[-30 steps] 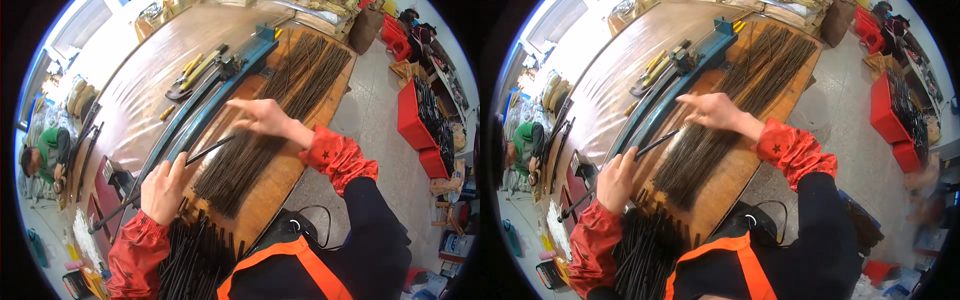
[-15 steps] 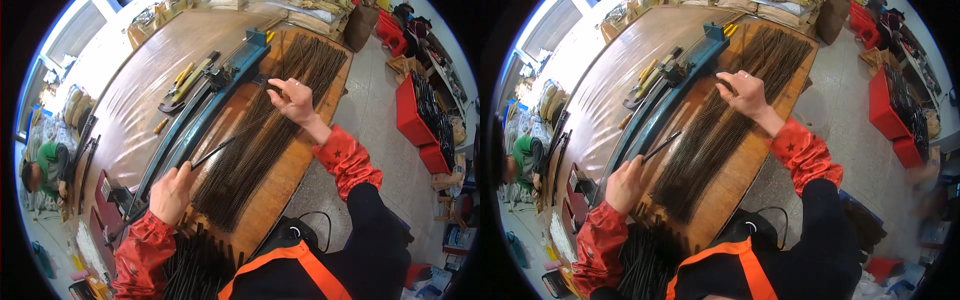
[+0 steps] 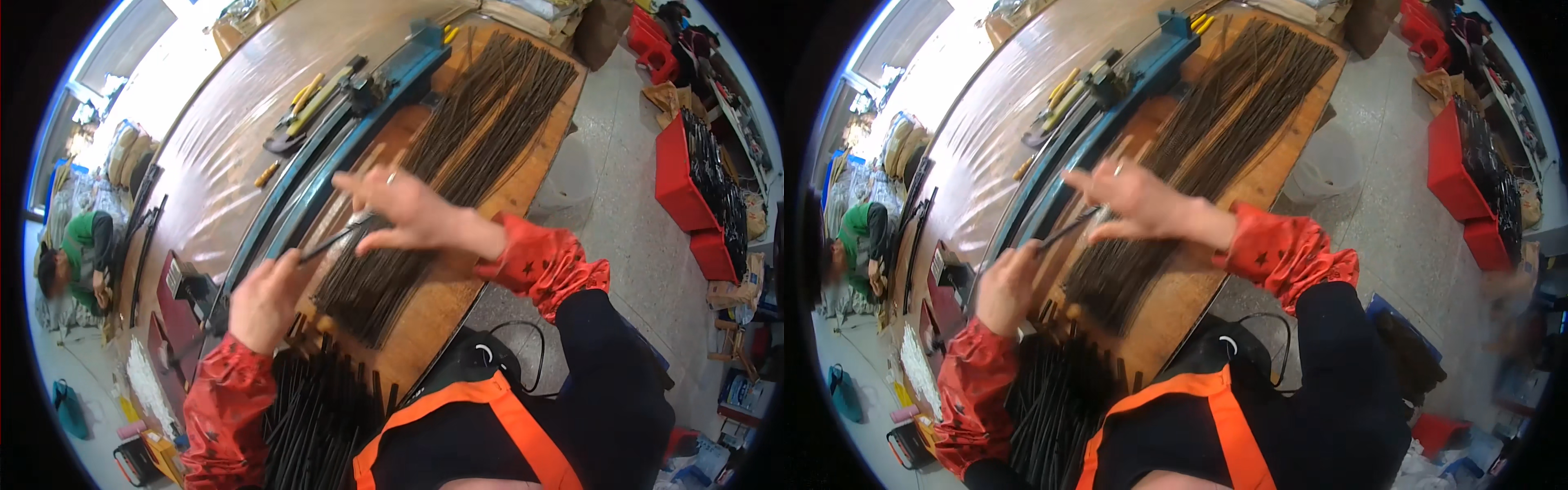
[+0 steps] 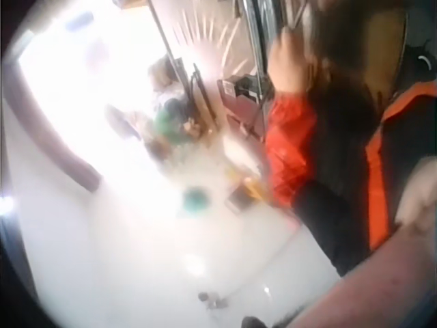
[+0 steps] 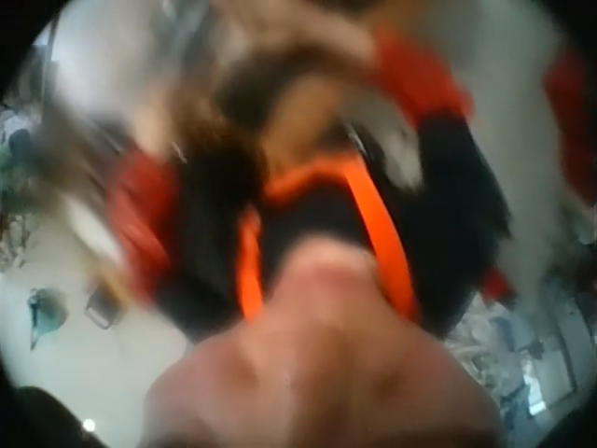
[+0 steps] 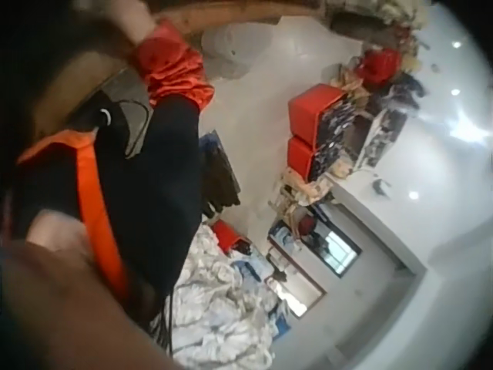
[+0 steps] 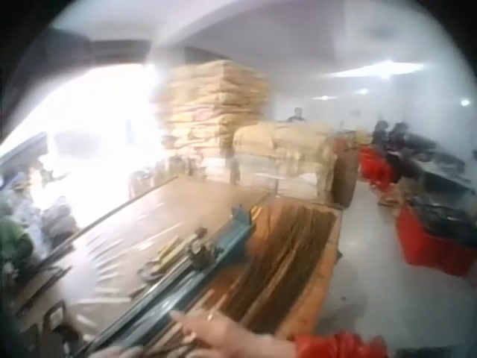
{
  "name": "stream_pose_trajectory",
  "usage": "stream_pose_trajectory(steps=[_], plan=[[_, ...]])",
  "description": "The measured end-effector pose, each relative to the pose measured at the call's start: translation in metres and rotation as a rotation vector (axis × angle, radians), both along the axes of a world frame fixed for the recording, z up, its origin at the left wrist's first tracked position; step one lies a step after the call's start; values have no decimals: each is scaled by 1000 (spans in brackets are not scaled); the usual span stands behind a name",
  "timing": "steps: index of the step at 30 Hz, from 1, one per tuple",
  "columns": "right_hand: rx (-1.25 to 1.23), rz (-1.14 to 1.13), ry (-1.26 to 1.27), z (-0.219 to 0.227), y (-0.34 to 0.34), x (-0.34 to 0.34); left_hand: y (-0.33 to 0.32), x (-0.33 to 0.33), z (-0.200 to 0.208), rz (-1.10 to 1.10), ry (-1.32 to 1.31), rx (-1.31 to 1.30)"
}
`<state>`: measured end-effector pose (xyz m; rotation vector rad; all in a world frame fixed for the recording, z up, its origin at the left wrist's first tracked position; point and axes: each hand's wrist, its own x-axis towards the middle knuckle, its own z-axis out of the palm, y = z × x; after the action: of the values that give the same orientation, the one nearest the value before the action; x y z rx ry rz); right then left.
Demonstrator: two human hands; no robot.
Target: The person assembles umbrella ribs by picking up thin black rods and inserting them into a specialized clamping and tensioning machine on a workbench. They operate the machine lever by hand to secure the components and then place the assembled rib onto a stack on the left.
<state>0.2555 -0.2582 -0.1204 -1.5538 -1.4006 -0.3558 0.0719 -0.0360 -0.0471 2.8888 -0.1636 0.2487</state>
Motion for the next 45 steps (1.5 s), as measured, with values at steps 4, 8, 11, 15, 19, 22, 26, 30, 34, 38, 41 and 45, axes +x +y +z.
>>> stream_pose_trajectory(steps=[4,8,11,15,19,22,26,30,34,38,41,45], plan=[[-118,-99,-16,-14,-12,15,37,-32,22,152,-81,223],[-52,59,287,-14,22,-16,37,-49,24,199,-69,53],[-93,-8,434,-20,5,13,53,-70,35,195,-106,110],[-22,89,470,-24,42,-19,59,-91,32,221,-72,126],[-150,142,674,-14,37,-20,62,-104,33,278,-18,64],[-43,60,535,-4,45,-30,61,-114,34,278,-24,49],[-8,121,506,0,64,-58,56,-119,38,267,-5,70],[1,48,186,-8,68,-56,51,-125,42,244,-22,162],[-241,85,382,-24,43,-47,54,-139,42,301,-19,154],[74,108,136,-5,69,-74,38,-122,41,237,-69,131],[143,-15,-45,-7,64,-34,58,-137,48,219,-191,198],[-78,-212,-139,-32,50,-10,122,-190,66,576,-302,249]])
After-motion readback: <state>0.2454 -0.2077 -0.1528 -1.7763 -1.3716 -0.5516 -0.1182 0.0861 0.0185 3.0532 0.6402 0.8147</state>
